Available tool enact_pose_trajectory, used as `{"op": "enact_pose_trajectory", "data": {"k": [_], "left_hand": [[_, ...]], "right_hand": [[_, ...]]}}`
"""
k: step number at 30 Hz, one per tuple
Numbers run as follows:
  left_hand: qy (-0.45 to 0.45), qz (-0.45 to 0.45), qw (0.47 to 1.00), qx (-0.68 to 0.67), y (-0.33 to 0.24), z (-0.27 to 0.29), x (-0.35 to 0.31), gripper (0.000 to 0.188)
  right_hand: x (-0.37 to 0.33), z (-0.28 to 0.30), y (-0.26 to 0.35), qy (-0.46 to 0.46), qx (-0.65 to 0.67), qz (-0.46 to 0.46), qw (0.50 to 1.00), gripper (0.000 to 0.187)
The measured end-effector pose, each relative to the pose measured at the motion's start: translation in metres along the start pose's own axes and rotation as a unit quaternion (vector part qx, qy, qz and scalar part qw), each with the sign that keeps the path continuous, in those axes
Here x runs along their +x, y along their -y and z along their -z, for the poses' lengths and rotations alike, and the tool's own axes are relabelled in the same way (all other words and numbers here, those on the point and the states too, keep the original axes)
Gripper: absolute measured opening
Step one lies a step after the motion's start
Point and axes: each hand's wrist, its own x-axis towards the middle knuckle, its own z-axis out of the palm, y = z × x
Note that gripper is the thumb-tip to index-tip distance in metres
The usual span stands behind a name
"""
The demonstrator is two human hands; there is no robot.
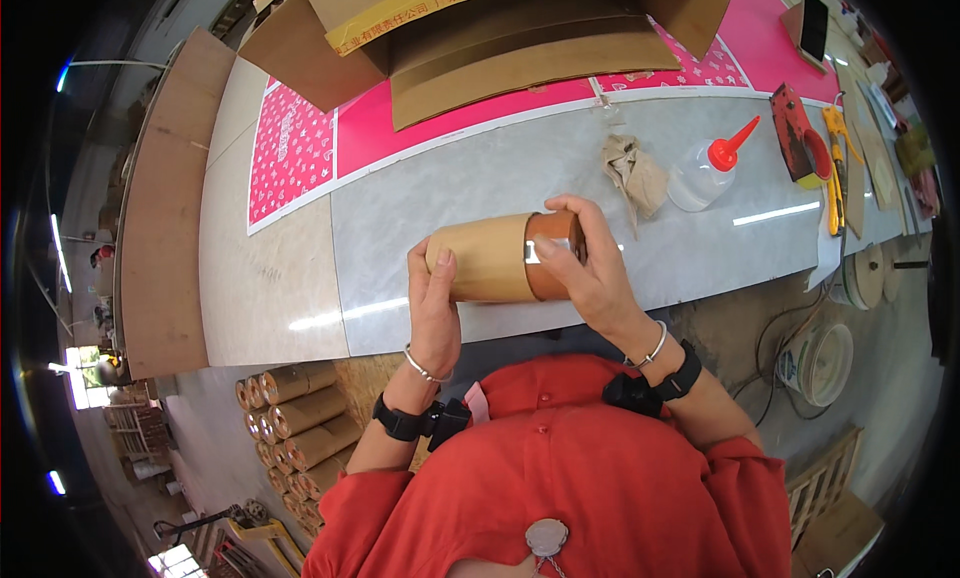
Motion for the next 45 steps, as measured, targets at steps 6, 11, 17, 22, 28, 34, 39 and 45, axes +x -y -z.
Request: {"op": "enact_pose_trajectory", "data": {"k": [6,11,17,22,28,34,39,45], "left_hand": [[0.017,-0.026,0.995,0.100,-0.001,0.003,0.015,0.051],[0.128,-0.009,0.987,0.092,-0.002,0.008,0.025,0.056],[0.141,-0.012,0.987,0.077,0.000,0.009,0.024,0.058],[0.142,-0.014,0.987,0.072,0.000,0.007,0.023,0.057],[0.146,-0.007,0.988,0.050,0.002,0.005,0.026,0.057],[0.107,0.061,0.990,-0.075,0.017,-0.004,0.025,0.051],[0.071,0.023,0.970,0.230,0.029,0.028,0.036,0.049],[0.055,-0.003,0.998,-0.001,-0.028,0.023,0.020,0.051]], "right_hand": [[-0.002,0.003,-0.025,0.002,0.065,-0.060,0.996,0.040],[0.004,0.000,-0.026,0.010,0.027,0.005,1.000,0.045],[0.006,-0.007,-0.026,-0.006,0.062,0.007,0.998,0.050],[0.007,-0.009,-0.030,-0.001,0.054,0.032,0.998,0.049],[0.011,-0.009,-0.017,-0.009,0.062,-0.002,0.998,0.042],[0.067,-0.008,0.084,0.168,-0.225,0.040,0.959,0.044],[0.072,-0.050,0.075,0.164,-0.371,0.085,0.910,0.046],[0.081,-0.051,0.073,0.283,-0.118,0.067,0.949,0.031]]}}
